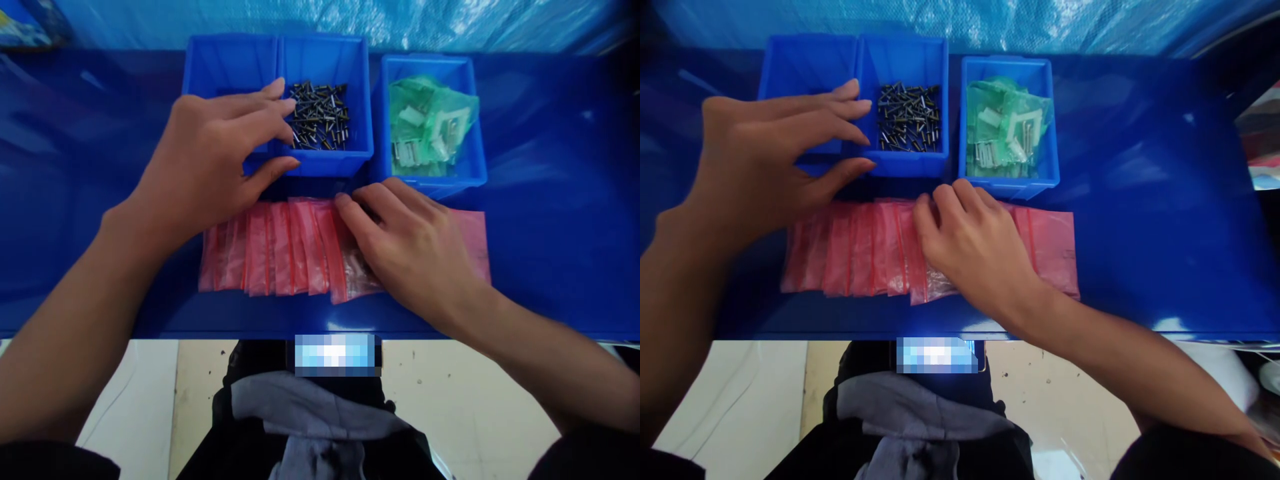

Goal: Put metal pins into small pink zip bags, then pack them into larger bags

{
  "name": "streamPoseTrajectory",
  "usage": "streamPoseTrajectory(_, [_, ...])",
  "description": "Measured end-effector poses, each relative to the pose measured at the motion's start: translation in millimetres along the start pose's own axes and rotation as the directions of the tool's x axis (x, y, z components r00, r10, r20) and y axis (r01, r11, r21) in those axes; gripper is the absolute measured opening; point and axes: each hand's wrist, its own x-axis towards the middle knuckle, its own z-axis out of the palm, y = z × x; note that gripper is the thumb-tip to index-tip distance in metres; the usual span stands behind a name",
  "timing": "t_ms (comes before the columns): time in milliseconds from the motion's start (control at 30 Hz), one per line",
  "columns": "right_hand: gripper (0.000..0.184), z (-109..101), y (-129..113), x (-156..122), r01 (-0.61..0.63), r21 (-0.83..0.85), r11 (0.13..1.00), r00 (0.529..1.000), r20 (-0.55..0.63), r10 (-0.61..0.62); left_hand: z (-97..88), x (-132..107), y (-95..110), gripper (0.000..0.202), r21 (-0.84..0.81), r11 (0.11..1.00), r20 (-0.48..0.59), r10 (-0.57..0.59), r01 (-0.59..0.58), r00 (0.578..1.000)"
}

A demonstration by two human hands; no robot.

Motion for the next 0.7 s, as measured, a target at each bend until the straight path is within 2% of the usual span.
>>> streamPoseTrajectory(67, [0.026, -0.8, 1.6, 1.2, 0.056, 0.081, 0.995, 0.993, -0.111, -0.047, -1.9, -0.6, -1.6, 0.023, -0.023, 1.000, -0.002, 0.016, -0.016, 1.000])
streamPoseTrajectory(167, [0.016, -3.3, 5.1, 4.0, 0.134, 0.315, 0.940, 0.969, -0.238, -0.058, -3.9, -0.6, -2.0, 0.018, -0.042, 0.999, -0.036, 0.030, -0.031, 0.999])
streamPoseTrajectory(233, [0.013, -4.4, 8.4, 6.1, 0.183, 0.442, 0.878, 0.963, -0.258, -0.071, -3.9, -0.2, -1.0, 0.017, -0.046, 0.997, -0.068, 0.056, -0.059, 0.996])
streamPoseTrajectory(333, [0.011, -5.8, 16.2, 9.3, 0.224, 0.534, 0.815, 0.959, -0.268, -0.088, -3.3, 0.6, 2.3, 0.015, -0.049, 0.994, -0.095, 0.094, -0.099, 0.991])
streamPoseTrajectory(433, [0.013, -8.0, 28.9, 11.4, 0.163, 0.495, 0.854, 0.954, -0.300, -0.008, -3.9, 0.8, 6.6, 0.014, -0.048, 0.990, -0.109, 0.126, -0.132, 0.986])
streamPoseTrajectory(500, [0.021, -8.7, 38.9, 11.5, 0.081, 0.377, 0.923, 0.967, -0.256, 0.020, -4.6, 0.6, 9.1, 0.016, -0.053, 0.988, -0.107, 0.141, -0.147, 0.984])
streamPoseTrajectory(567, [0.025, -7.6, 48.1, 10.7, 0.029, 0.300, 0.954, 0.982, -0.188, 0.029, -5.2, 0.2, 10.6, 0.018, -0.053, 0.987, -0.099, 0.147, -0.153, 0.984])
streamPoseTrajectory(700, [0.024, -0.6, 59.9, 9.4, 0.038, 0.374, 0.927, 0.981, -0.190, 0.037, -6.0, -1.1, 10.8, 0.020, -0.041, 0.986, -0.084, 0.156, -0.160, 0.984])
